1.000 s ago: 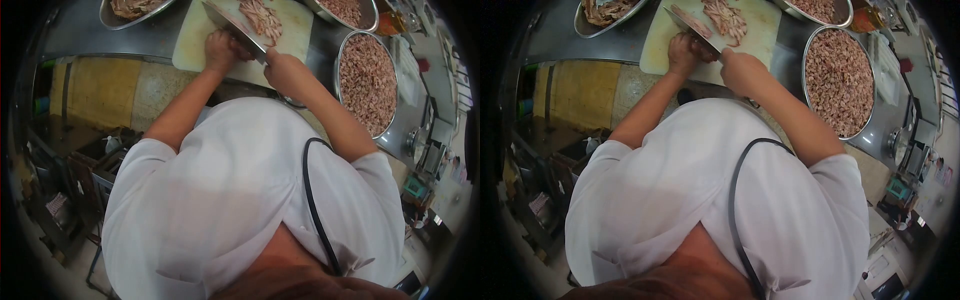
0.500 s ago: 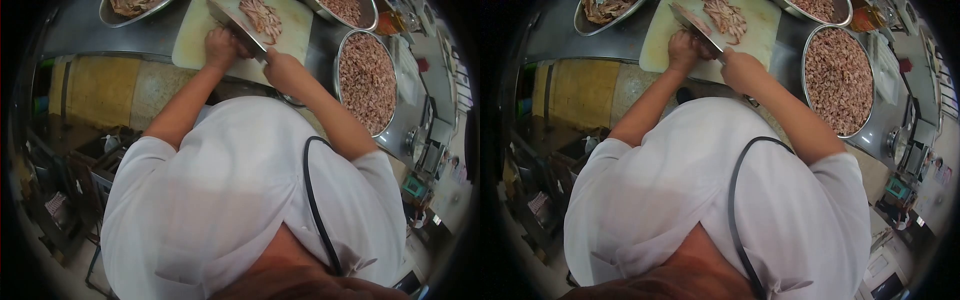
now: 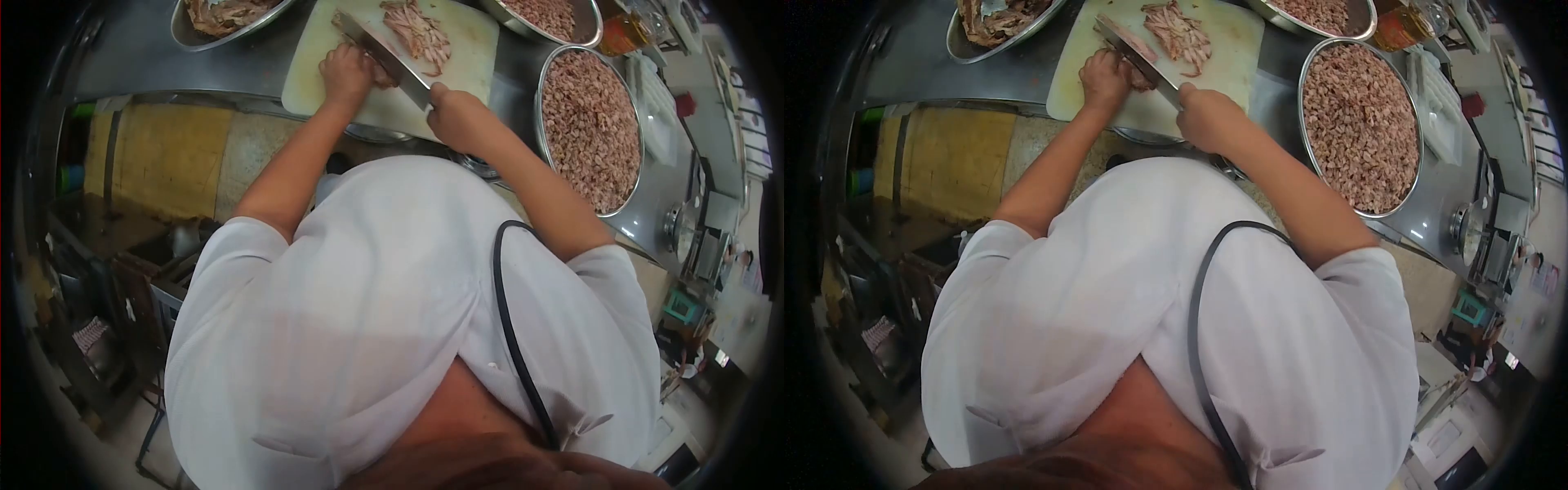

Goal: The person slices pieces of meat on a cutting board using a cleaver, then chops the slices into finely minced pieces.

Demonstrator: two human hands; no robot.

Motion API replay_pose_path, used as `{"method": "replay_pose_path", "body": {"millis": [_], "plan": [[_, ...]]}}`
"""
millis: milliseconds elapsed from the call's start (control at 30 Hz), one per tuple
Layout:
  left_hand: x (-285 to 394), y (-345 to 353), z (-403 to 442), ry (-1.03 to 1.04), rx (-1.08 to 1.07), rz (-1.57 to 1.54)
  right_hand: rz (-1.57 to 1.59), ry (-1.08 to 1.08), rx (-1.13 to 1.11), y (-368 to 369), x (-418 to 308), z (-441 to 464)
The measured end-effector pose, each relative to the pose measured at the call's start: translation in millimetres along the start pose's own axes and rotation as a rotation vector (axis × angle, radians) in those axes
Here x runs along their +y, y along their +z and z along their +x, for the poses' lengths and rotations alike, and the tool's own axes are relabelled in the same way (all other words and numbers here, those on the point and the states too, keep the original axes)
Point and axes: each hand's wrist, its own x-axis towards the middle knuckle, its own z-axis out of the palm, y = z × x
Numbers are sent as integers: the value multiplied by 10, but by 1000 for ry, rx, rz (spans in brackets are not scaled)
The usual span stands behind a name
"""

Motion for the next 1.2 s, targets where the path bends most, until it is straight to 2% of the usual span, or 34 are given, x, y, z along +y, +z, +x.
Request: {"method": "replay_pose_path", "body": {"millis": [133, 200, 267, 367, 633, 1033, 1100, 1200], "plan": [[-23, 33, 19, 46, 4, 5, 28, 19, 85, 225, -94, 592], [-38, 2, 3, 75, 28, 7, 74, -69, 194, 253, -125, 651], [-22, -21, -28, -36, 107, -199, 56, -54, 168, 261, -71, 547], [-21, -62, -98, 31, 78, -230, 42, -32, 124, 239, 33, 324], [20, -48, -115, 115, 42, -77, 2, 32, 65, -99, -164, -368], [39, -34, -98, 107, 58, -103, -12, 50, -47, -167, -363, 223], [78, -75, -74, 113, 54, -124, -36, -27, 83, -26, -348, 474], [40, -41, -48, 127, 74, -106, 10, -80, 134, 110, -309, 547]]}}
